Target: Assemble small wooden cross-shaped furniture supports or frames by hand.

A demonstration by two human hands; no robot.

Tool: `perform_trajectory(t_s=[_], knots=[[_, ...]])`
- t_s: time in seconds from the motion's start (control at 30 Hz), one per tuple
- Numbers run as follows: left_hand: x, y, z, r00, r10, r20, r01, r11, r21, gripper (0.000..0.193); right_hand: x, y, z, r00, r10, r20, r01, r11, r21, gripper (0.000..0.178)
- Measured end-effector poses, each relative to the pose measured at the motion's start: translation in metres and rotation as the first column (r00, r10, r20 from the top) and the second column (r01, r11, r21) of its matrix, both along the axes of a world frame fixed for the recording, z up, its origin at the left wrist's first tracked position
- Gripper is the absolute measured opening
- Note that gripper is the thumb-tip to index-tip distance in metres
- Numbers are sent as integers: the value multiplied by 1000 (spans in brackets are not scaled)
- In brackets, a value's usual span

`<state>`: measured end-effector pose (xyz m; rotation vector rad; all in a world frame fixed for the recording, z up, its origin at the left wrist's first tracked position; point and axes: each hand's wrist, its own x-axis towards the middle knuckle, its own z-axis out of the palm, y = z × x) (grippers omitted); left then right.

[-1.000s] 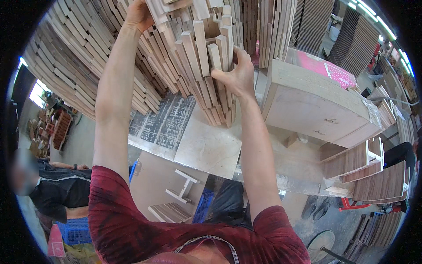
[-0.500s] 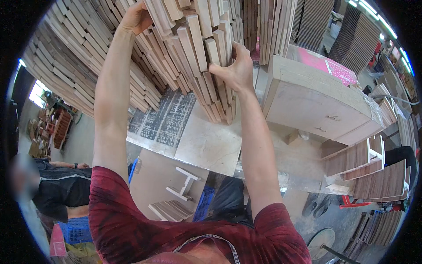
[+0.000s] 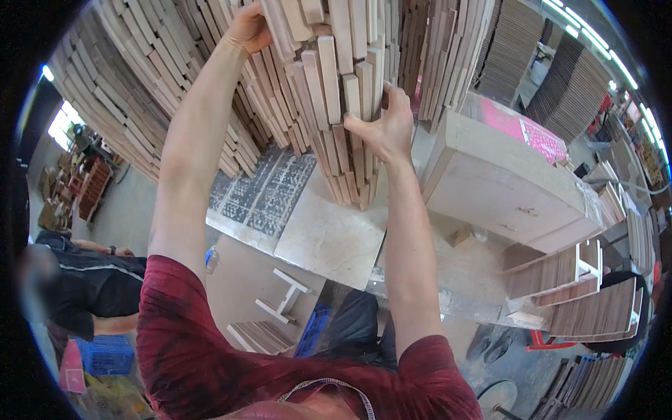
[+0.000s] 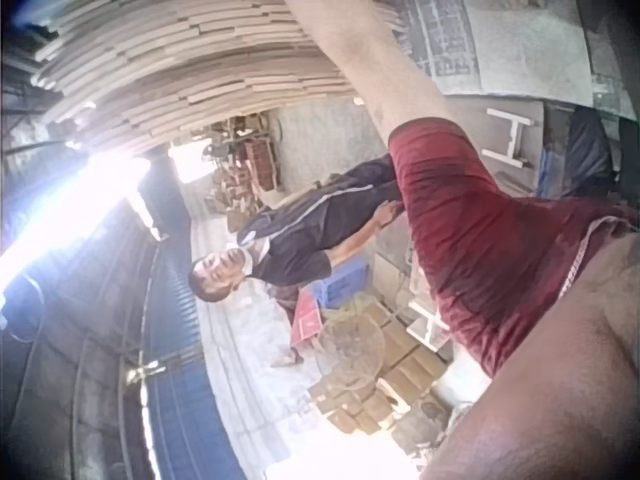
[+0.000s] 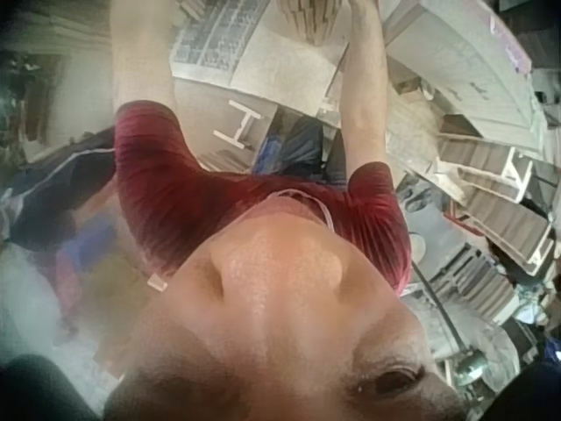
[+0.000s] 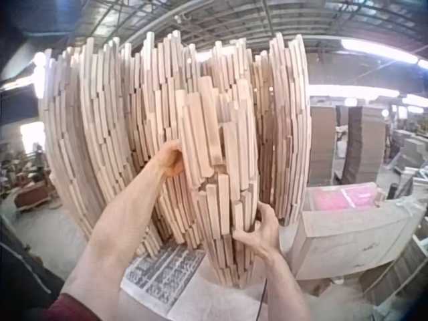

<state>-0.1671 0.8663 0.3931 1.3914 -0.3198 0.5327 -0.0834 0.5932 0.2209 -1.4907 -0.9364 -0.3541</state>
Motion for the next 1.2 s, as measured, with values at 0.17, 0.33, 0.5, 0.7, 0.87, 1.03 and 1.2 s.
perform_trajectory(t_s=[0.17, 0.33, 0.5, 0.7, 0.87, 1.03, 1.2], knots=[[15, -8, -6, 995, -58, -85, 58, 998, -5, 44, 5, -6, -8, 1000, 2, -11, -2, 1000, 4, 77], [8, 45, -24, 998, -57, -5, 56, 993, -102, 38, -15, 1, 13, 1000, -28, 4, 28, 992, -127, 78], [14, -1, -13, 991, -134, -14, 134, 987, 92, 29, 6, -13, 2, 997, -37, 72, 48, 987, -151, 74], [18, -5, -24, 1000, -1, 23, 2, 1000, -29, 41, -2, -6, 9, 999, -5, -40, 0, 993, -116, 77], [2, -15, -25, 996, -38, -78, 39, 999, 15, 49, -4, -9, 18, 1000, -17, -24, 12, 986, -167, 77], [-8, -17, -13, 987, 100, -125, -79, 984, 162, 61, 0, -9, 14, 998, 18, -57, -25, 990, -141, 74], [-16, -22, -22, 948, 225, -225, -123, 910, 395, 66, -2, -11, 14, 1000, -19, 15, 21, 986, -165, 72]])
